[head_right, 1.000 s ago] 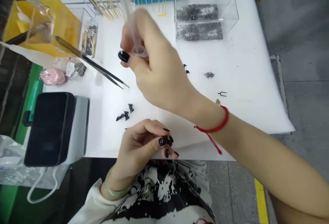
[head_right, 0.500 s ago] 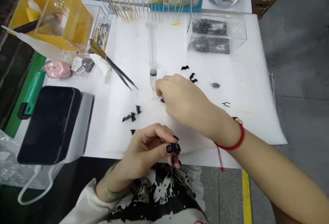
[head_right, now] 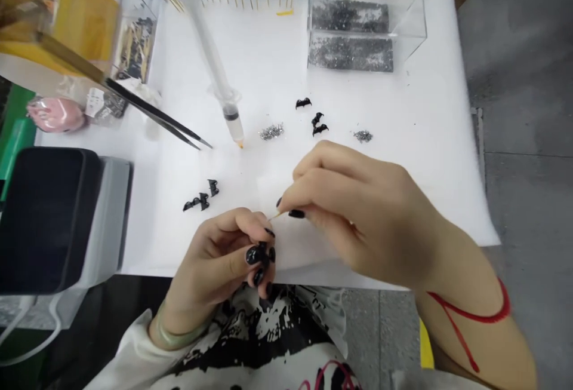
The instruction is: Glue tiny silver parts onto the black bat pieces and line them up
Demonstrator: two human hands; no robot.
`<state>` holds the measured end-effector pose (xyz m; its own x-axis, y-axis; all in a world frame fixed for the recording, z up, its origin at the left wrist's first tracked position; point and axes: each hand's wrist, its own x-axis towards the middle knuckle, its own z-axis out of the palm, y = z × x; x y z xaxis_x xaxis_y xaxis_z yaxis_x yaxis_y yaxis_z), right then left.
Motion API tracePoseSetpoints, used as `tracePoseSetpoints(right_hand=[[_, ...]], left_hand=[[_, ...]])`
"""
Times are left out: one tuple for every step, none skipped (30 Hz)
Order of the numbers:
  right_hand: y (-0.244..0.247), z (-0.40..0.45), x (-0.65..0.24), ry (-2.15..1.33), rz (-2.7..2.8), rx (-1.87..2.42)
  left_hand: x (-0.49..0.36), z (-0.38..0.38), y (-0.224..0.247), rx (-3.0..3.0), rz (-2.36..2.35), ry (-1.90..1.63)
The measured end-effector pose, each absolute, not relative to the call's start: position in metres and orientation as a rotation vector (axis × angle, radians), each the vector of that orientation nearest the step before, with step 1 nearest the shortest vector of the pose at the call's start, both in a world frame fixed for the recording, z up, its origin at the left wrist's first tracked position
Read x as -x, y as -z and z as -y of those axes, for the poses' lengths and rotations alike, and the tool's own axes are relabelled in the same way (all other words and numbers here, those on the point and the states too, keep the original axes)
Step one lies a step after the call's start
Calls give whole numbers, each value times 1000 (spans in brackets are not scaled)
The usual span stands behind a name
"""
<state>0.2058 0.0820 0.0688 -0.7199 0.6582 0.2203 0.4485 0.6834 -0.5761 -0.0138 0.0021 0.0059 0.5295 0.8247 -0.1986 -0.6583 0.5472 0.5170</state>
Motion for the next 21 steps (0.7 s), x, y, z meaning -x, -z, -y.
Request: tracePoseSetpoints(right_hand=[[-68,-78,-207,-712,2485,866],[-68,-75,-207,-728,2485,869],[-67,-73,-206,-738,2480,865],[-66,-71,-204,-745,2471,865],[-66,-70,-203,-757,2456,863],[-65,-69,-202,-768,2432,853],[-64,-69,-201,-793,2406,840],[-62,-70,-201,-828,2377,803],[-61,-70,-201,-859,2349,758],[-59,-70,-200,-867,2328,700],[-58,-70,-200,-862,2317,670],[-58,-70,-200,-859,2316,666],[-58,-68,-199,-854,2318,682],[-58,-67,-198,-860,2320,709],[-59,-65,-198,-872,2324,740],[-59,-64,-197,-875,2328,770],[-60,-63,-197,-864,2333,788],[-60,-63,-197,-841,2343,765],[-60,-62,-197,-827,2358,759],[-60,-63,-197,-814,2374,753],[-59,-63,-198,-802,2385,758]], left_hand=[[14,-2,-6,-409,-454,-915],[14,-3,-6,-409,-457,-916],[14,-3,-7,-407,-458,-919],[14,-3,-7,-403,-459,-922],[13,-4,-7,-397,-463,-922],[13,-4,-7,-390,-468,-920],[13,-4,-8,-386,-477,-918],[13,-4,-8,-386,-489,-915],[13,-4,-9,-386,-501,-911],[13,-4,-9,-385,-513,-908],[13,-4,-10,-383,-524,-908],[14,-4,-11,-379,-538,-905],[14,-4,-11,-375,-552,-902],[14,-4,-12,-372,-564,-901],[14,-4,-12,-371,-573,-903],[14,-4,-12,-372,-577,-904],[14,-4,-12,-376,-575,-908],[14,-4,-12,-380,-570,-913],[14,-4,-12,-385,-564,-917],[14,-3,-12,-388,-562,-917],[14,-3,-12,-391,-560,-916]])
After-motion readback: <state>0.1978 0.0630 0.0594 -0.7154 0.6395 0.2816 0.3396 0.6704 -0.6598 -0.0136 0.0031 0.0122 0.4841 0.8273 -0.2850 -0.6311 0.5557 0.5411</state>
